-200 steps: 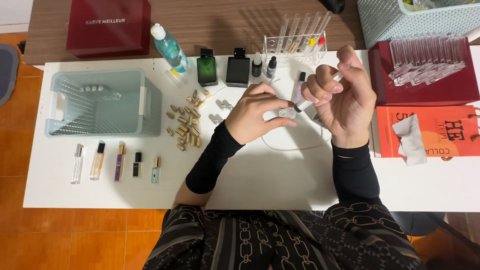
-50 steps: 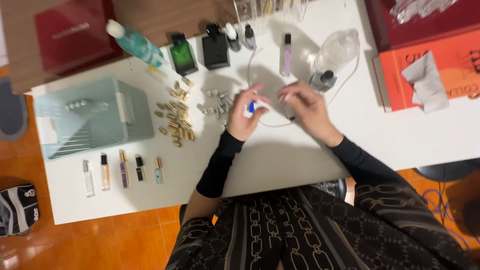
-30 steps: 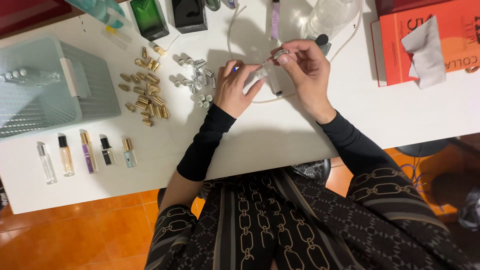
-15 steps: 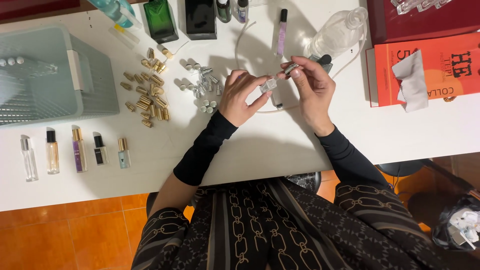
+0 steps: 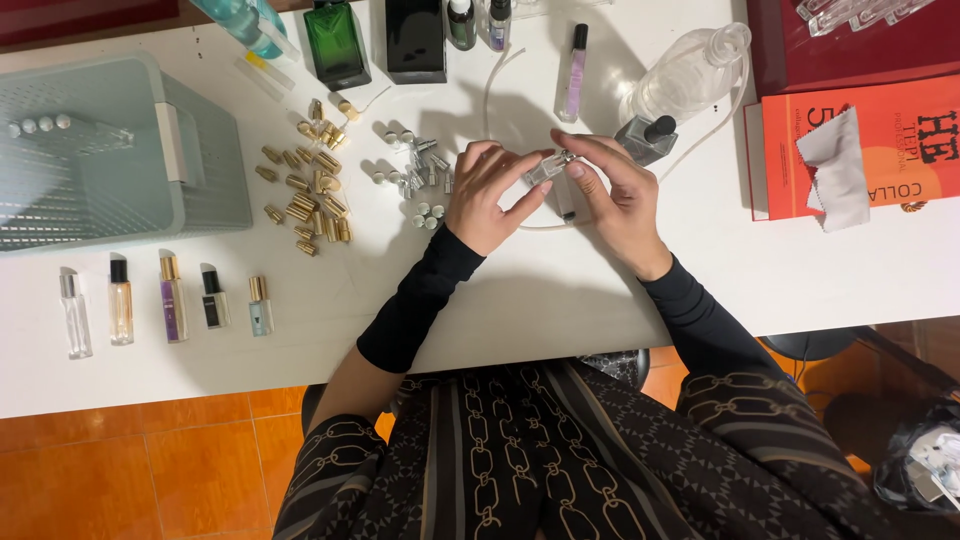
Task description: Transferring liquid from perfume bottles into small sample vials using a syringe and cleaning the vials with a tissue.
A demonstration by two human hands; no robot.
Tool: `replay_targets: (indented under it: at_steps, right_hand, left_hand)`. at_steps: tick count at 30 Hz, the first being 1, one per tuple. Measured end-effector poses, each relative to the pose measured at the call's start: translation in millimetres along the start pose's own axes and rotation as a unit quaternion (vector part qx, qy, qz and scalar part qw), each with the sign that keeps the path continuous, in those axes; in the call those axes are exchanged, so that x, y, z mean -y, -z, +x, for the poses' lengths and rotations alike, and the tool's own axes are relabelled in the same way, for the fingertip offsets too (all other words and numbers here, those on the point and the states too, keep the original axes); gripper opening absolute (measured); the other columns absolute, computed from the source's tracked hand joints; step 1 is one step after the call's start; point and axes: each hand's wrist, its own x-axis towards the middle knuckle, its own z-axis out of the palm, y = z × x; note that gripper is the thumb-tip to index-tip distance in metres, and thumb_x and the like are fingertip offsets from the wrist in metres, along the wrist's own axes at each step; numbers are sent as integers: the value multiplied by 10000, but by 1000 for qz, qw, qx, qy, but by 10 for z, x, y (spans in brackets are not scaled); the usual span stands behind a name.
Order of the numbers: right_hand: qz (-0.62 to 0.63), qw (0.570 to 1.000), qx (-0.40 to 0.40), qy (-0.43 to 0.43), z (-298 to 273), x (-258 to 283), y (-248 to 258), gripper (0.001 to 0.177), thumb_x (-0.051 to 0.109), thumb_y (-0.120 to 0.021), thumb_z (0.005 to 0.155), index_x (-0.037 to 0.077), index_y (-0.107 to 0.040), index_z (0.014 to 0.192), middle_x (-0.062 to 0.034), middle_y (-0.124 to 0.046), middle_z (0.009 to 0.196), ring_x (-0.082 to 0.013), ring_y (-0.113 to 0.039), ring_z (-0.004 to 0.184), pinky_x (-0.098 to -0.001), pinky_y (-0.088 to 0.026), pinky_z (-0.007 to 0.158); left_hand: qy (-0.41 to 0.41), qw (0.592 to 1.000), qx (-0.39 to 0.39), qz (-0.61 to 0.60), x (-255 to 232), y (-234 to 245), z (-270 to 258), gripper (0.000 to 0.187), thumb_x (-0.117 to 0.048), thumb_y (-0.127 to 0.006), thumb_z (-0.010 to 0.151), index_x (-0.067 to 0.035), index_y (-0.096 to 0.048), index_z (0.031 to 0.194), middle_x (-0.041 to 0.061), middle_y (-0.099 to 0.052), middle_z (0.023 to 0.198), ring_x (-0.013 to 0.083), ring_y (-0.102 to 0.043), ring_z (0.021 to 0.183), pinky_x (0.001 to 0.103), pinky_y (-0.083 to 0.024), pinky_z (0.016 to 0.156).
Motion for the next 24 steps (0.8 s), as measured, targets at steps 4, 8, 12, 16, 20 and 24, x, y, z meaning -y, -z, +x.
replay_targets:
  at_steps: [4,8,12,16,20,24]
  right_hand:
    - [2,1000,-19,-17,-91,-267,-11,320,27,-734,1017,2,-653,1326,-130,-666,1289,-198,-623,1209,-350,-490,1113]
    - [32,999,-8,-12,-49,-197,-8,559,41,-806,952,6,-530,1437,-79,-578,1180,-181,-576,1176,-364,-433,1169]
    - [101,995,1,7,-107,-270,21,513,24,-680,1083,49,-422,1527,-106,-664,1361,-213,-567,1396,-375,-393,1262]
    - [98,995,-26,-5,-105,-338,-10,598,9,-775,997,41,-444,1494,-66,-564,1188,-184,-543,1187,-381,-397,1207]
    - [143,990,2,19,-42,-141,7,533,18,-643,1079,61,-368,1533,-109,-643,1360,-217,-551,1366,-384,-380,1246]
    - [145,989,3,-12,-132,-336,11,473,4,-604,1127,67,-415,1556,-92,-668,1235,-200,-569,1299,-374,-430,1192]
  left_hand:
    - [-10,1000,0,13,-54,38,43,372,-253,-813,920,-176,-709,1268,-5,-672,1004,234,-543,1110,386,-428,1003]
    - [-12,1000,6,13,-53,20,18,384,-258,-810,922,-180,-712,1285,-14,-674,1004,233,-541,1111,382,-430,985]
    - [-11,1000,-1,6,-25,-15,-2,375,-265,-810,925,-177,-700,1272,-20,-674,1019,233,-541,1119,382,-428,999]
    - [-9,1000,0,-4,-107,26,26,368,-259,-810,929,-172,-701,1269,-19,-668,1010,232,-548,1106,380,-430,1006]
    - [-5,1000,7,-9,-70,-13,2,367,-249,-811,931,-167,-710,1275,-23,-670,1001,229,-552,1091,378,-429,998]
    - [-30,999,-12,7,-83,-11,16,352,-270,-819,908,-170,-704,1225,-17,-670,1009,236,-550,1088,374,-426,992]
